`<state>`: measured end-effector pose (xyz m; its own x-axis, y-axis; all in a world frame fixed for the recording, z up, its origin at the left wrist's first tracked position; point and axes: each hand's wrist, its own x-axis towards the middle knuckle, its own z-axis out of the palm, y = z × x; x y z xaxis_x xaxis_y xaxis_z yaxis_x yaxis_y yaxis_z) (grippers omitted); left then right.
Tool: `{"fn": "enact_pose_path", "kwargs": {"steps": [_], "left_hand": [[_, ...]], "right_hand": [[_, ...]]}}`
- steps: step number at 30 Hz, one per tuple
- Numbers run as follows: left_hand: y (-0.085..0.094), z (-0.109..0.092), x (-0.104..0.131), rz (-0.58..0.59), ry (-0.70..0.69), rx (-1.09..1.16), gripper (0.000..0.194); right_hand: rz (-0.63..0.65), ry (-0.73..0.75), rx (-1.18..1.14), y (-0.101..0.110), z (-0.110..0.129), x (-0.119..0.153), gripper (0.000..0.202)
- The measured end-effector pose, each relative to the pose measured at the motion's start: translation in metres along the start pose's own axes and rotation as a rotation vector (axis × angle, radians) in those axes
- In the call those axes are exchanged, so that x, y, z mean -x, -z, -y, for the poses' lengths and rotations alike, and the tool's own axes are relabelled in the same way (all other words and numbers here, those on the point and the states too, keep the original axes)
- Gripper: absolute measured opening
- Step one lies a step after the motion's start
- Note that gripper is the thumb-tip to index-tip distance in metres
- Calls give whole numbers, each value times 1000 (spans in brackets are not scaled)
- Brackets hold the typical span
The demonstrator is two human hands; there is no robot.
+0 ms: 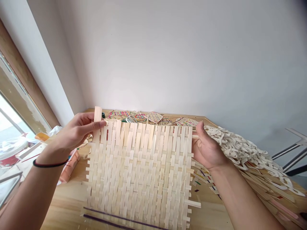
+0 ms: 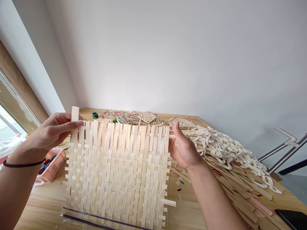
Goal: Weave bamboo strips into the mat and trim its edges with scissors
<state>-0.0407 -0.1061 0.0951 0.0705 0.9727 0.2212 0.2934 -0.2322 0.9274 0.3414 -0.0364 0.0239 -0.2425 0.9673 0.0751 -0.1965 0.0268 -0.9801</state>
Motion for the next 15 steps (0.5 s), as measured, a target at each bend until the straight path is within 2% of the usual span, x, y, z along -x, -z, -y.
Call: {"fn": "enact_pose_path", "kwargs": {"steps": [5, 10, 15], "left_hand": [[2, -5, 0, 65, -11, 47, 20], [7, 4, -8, 125, -102, 134, 22], [7, 12, -12, 138, -95, 166, 20]], "right_hand": [[57, -57, -10, 1, -1, -1, 85], [47, -54, 1, 4, -1, -1, 79], [149, -68, -17, 4, 2, 0, 76]]}}
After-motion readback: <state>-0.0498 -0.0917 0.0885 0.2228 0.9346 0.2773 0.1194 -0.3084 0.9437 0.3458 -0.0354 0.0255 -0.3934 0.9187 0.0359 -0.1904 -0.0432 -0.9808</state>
